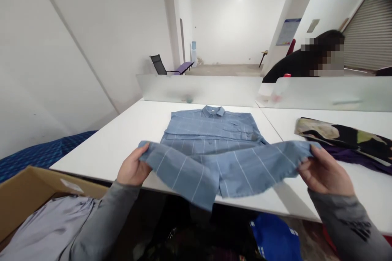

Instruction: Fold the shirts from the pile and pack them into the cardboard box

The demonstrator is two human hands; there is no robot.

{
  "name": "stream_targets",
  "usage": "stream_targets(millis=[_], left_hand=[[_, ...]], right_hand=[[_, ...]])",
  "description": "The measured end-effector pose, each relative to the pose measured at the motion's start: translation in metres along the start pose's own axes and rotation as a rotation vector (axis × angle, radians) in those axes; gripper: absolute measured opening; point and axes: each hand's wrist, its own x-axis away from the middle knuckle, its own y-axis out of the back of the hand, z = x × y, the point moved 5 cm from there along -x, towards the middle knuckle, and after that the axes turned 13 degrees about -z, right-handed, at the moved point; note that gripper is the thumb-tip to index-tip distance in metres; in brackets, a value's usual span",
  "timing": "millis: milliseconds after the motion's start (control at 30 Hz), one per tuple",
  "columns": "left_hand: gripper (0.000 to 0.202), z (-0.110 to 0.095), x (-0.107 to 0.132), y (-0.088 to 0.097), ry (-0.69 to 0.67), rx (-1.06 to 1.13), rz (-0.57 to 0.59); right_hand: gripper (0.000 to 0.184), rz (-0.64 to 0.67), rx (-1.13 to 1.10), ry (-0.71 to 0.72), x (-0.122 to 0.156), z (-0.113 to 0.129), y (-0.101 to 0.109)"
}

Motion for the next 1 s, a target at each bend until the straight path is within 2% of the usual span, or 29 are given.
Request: stream_targets(millis=[100,133,200,267,333,400,467,533,600,633,667,700,767,833,900,933,1000], left_hand=[[0.006,-0.008,-0.065,-0.071,0.012,0.078,0.121],[0.007,-0.008,-0.088,-0.092,-0.027,0.052,0.133],[0.017,-0.002,-0.130,-0.125,-0.112,-0.143,0.132],[0.025,0.009,-0.162,-0.141,-0.181,-0.340,0.085],[0.026,0.020,-0.178,-0.138,-0.236,-0.443,0.044],[0.028,0.026,-0.175,-0.121,-0.299,-0.489,0.034],[0.029,0.028,-0.153,-0.099,-0.485,-0.629,0.115],[0.031,0.035,-0.114,-0.082,-0.838,-0.927,0.374],[0.041,0.057,-0.075,-0.067,-1.109,-1.230,0.710],[0.047,0.068,-0.063,-0.061,-1.203,-1.357,0.805],[0.053,0.077,-0.056,-0.059,-1.272,-1.466,0.850],[0.058,0.083,-0.054,-0.061,-1.324,-1.558,0.842],[0.061,0.089,-0.062,-0.075,-1.364,-1.699,0.768],[0.058,0.091,-0.076,-0.094,-1.358,-1.798,0.722],[0.052,0.091,-0.081,-0.103,-1.360,-1.837,0.725],[0.050,0.090,-0.078,-0.100,-1.374,-1.834,0.735],[0.049,0.091,-0.059,-0.080,-1.417,-1.810,0.763]], right_hand=[[0.014,0.040,-0.169,-0.046,-0.077,-0.009,-0.055],[0.015,0.058,-0.190,-0.038,-0.102,-0.016,-0.074],[0.021,0.070,-0.147,-0.033,-0.143,-0.038,-0.107],[0.028,0.007,-0.076,-0.065,-0.168,-0.066,-0.125],[0.034,-0.061,-0.034,-0.093,-0.175,-0.090,-0.127],[0.036,-0.072,-0.007,-0.082,-0.164,-0.102,-0.117],[0.037,-0.014,0.106,0.006,-0.139,-0.101,-0.098],[0.038,0.179,0.341,0.199,-0.104,-0.093,-0.084],[0.045,0.470,0.638,0.458,-0.065,-0.090,-0.079],[0.049,0.586,0.784,0.584,-0.049,-0.092,-0.078],[0.053,0.650,0.920,0.701,-0.038,-0.096,-0.078],[0.057,0.660,1.043,0.801,-0.034,-0.099,-0.080],[0.064,0.594,1.228,0.928,-0.043,-0.106,-0.086],[0.068,0.564,1.301,0.987,-0.059,-0.111,-0.093],[0.066,0.600,1.290,1.019,-0.065,-0.114,-0.094],[0.064,0.623,1.268,1.038,-0.061,-0.114,-0.089],[0.063,0.648,1.216,1.078,-0.036,-0.111,-0.071]])
